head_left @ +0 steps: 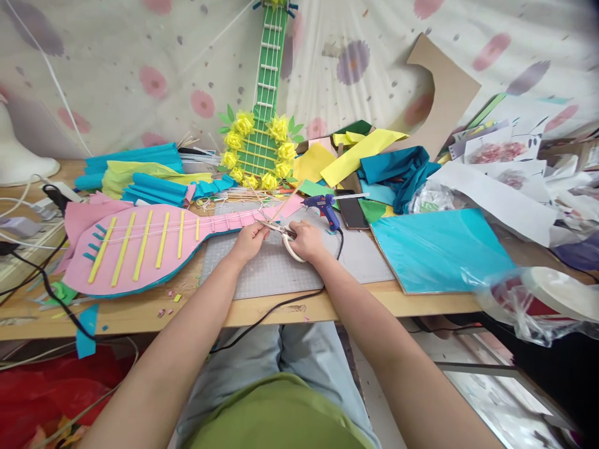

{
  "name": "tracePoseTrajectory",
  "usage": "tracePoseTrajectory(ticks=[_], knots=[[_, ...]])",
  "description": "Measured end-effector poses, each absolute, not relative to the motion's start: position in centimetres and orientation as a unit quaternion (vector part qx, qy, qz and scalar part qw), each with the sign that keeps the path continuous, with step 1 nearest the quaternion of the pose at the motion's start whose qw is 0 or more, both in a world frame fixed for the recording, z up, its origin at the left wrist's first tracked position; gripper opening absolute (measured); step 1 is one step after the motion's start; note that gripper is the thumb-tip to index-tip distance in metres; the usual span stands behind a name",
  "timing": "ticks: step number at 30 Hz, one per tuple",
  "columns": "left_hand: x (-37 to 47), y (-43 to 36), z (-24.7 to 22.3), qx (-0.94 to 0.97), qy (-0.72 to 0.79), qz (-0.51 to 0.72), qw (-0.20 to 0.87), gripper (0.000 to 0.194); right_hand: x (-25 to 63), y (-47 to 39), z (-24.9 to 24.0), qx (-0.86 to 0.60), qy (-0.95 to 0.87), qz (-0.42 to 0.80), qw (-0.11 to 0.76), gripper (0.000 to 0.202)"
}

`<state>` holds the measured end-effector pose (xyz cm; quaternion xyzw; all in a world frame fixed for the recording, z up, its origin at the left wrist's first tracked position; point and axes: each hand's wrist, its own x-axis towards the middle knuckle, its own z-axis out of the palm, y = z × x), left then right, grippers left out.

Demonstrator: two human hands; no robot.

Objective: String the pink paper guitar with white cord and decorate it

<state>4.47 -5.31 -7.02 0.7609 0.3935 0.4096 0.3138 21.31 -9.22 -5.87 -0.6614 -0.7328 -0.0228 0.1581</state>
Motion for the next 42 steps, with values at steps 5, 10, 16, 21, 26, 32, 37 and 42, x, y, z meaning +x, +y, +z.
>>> tracePoseTrajectory(ticks=[5, 10, 16, 21, 26, 32, 37, 42], knots=[[4.5, -5.3, -7.0, 0.752, 0.404, 0.423, 0.305, 0.026, 21.3, -9.3, -6.3, -0.673, -0.723, -0.032, 0.153, 0.025], [4.6, -5.3, -7.1, 0.758, 0.422, 0.419, 0.268, 0.025, 21.0, -9.2, -6.1, -0.670, -0.724, -0.033, 0.161, 0.023], [4.9, -5.6, -7.0, 0.778, 0.449, 0.391, 0.201, 0.023, 20.7, -9.4, -5.6, -0.671, -0.724, -0.029, 0.154, 0.018], [4.9, -5.9, -6.6, 0.779, 0.459, 0.395, 0.164, 0.021, 20.3, -9.7, -5.4, -0.681, -0.718, -0.026, 0.141, 0.019], [5.0, -5.9, -6.5, 0.780, 0.460, 0.392, 0.162, 0.022, 20.2, -9.7, -5.5, -0.678, -0.719, -0.027, 0.148, 0.019], [4.8, -5.9, -6.5, 0.777, 0.464, 0.389, 0.173, 0.022, 20.3, -9.8, -5.8, -0.692, -0.706, -0.032, 0.146, 0.022], [4.8, -6.0, -6.4, 0.774, 0.473, 0.389, 0.160, 0.021, 20.3, -9.7, -5.9, -0.700, -0.698, -0.030, 0.149, 0.024], [4.8, -5.7, -6.6, 0.760, 0.483, 0.393, 0.186, 0.021, 20.9, -9.3, -5.5, -0.670, -0.725, -0.019, 0.159, 0.022]])
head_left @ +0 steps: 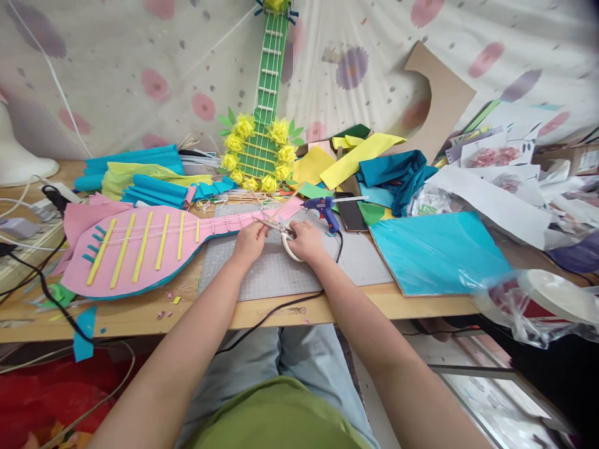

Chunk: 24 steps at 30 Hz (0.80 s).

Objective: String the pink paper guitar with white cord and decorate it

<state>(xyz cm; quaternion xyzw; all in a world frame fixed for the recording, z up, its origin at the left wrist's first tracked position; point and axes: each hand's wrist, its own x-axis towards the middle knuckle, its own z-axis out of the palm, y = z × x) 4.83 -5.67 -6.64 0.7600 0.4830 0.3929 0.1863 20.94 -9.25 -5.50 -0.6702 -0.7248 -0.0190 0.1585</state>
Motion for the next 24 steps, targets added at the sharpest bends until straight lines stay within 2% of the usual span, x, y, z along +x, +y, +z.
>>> tracePoseTrajectory(ticks=[4, 8, 14, 17, 19, 20, 22, 24], knots=[[4.3, -4.7, -7.3, 0.717, 0.497, 0.427, 0.238, 0.020, 22.7, -9.5, -5.1, -0.658, -0.740, -0.004, 0.138, 0.029], [4.0, -4.2, -7.4, 0.697, 0.508, 0.432, 0.264, 0.018, 24.9, -9.9, -4.6, -0.685, -0.727, 0.014, 0.047, 0.041], [4.6, -5.4, -6.6, 0.724, 0.554, 0.347, 0.220, 0.006, 26.6, -10.1, -2.2, -0.678, -0.729, 0.055, -0.075, 0.053], [5.2, -6.2, -6.0, 0.744, 0.584, 0.280, 0.167, 0.008, 25.5, -10.5, -0.4, -0.663, -0.748, 0.026, -0.013, 0.045], [5.7, -6.6, -5.7, 0.752, 0.600, 0.236, 0.137, 0.009, 23.8, -10.4, 0.4, -0.641, -0.756, -0.062, 0.112, 0.025], [5.9, -6.7, -5.6, 0.755, 0.605, 0.218, 0.127, 0.009, 22.9, -10.2, 0.6, -0.606, -0.775, -0.097, 0.152, 0.024], [6.2, -6.9, -5.5, 0.759, 0.610, 0.197, 0.110, 0.008, 21.0, -9.5, 0.3, -0.537, -0.816, -0.133, 0.165, 0.028], [6.3, -7.0, -5.6, 0.764, 0.610, 0.188, 0.088, 0.008, 19.7, -8.6, -0.6, -0.514, -0.838, -0.140, 0.121, 0.031]])
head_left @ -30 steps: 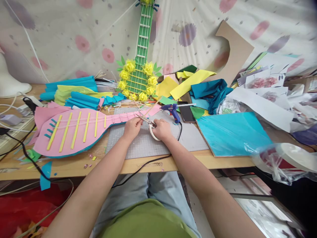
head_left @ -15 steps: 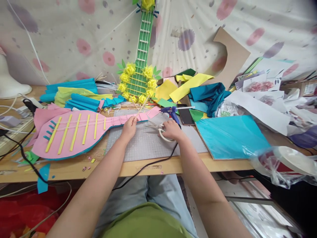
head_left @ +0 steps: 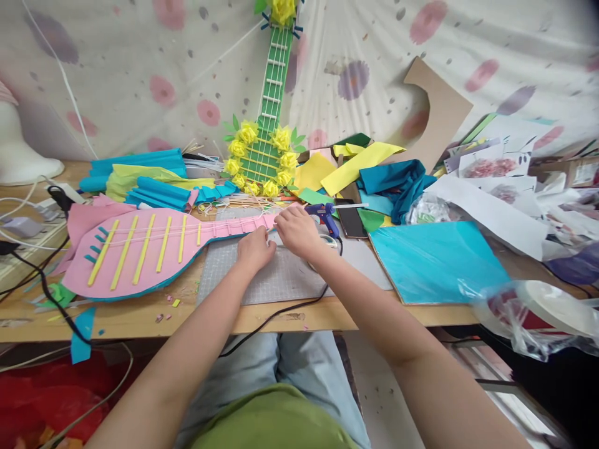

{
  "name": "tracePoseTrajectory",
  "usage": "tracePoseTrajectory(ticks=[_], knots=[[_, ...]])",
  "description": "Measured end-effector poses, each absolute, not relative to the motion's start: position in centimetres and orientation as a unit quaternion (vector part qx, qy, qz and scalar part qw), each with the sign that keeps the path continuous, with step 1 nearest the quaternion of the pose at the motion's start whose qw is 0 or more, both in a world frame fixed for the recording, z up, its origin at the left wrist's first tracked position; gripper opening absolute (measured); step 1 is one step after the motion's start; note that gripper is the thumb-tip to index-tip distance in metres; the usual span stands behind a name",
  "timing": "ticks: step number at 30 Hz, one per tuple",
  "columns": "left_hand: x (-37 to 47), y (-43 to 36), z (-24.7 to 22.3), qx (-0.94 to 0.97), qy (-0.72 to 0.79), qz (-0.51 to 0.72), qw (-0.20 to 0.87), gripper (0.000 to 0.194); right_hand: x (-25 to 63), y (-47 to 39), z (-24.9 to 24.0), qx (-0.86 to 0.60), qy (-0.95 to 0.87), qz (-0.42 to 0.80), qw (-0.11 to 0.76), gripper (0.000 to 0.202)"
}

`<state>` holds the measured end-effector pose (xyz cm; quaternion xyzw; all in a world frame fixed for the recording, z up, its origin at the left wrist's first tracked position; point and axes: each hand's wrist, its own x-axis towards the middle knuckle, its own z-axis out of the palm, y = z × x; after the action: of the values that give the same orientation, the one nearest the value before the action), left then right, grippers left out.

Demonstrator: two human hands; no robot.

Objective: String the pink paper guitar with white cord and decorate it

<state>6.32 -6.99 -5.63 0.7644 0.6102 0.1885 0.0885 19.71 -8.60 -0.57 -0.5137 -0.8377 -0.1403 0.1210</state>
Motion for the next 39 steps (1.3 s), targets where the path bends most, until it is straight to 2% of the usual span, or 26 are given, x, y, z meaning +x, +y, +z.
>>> tracePoseTrajectory(ticks=[4, 11, 14, 23, 28, 33, 39], knots=[[6.2, -6.8, -6.1, 0.776, 0.600, 0.187, 0.051, 0.011, 18.8, -7.2, -2.6, -0.540, -0.828, -0.133, 0.072, 0.035], [6.4, -6.5, -6.5, 0.713, 0.653, 0.236, 0.098, 0.021, 18.1, -7.3, -3.0, -0.565, -0.809, -0.115, 0.110, 0.038], [6.2, -6.3, -6.4, 0.696, 0.671, 0.243, 0.080, 0.021, 17.4, -7.2, -2.8, -0.585, -0.793, -0.108, 0.132, 0.041], [6.1, -6.3, -6.6, 0.716, 0.641, 0.271, 0.053, 0.018, 17.8, -6.6, -2.3, -0.598, -0.791, -0.020, 0.123, 0.036], [6.0, -6.3, -6.6, 0.676, 0.636, 0.363, 0.085, 0.028, 18.9, -6.2, -2.7, -0.593, -0.776, 0.140, 0.165, 0.039], [4.7, -5.8, -6.4, 0.641, 0.644, 0.402, 0.116, 0.031, 20.7, -5.2, -2.2, -0.592, -0.774, 0.112, 0.195, 0.034], [4.3, -5.4, -6.6, 0.594, 0.614, 0.485, 0.187, 0.030, 22.2, -3.4, -0.4, -0.547, -0.813, 0.109, 0.167, 0.027]])
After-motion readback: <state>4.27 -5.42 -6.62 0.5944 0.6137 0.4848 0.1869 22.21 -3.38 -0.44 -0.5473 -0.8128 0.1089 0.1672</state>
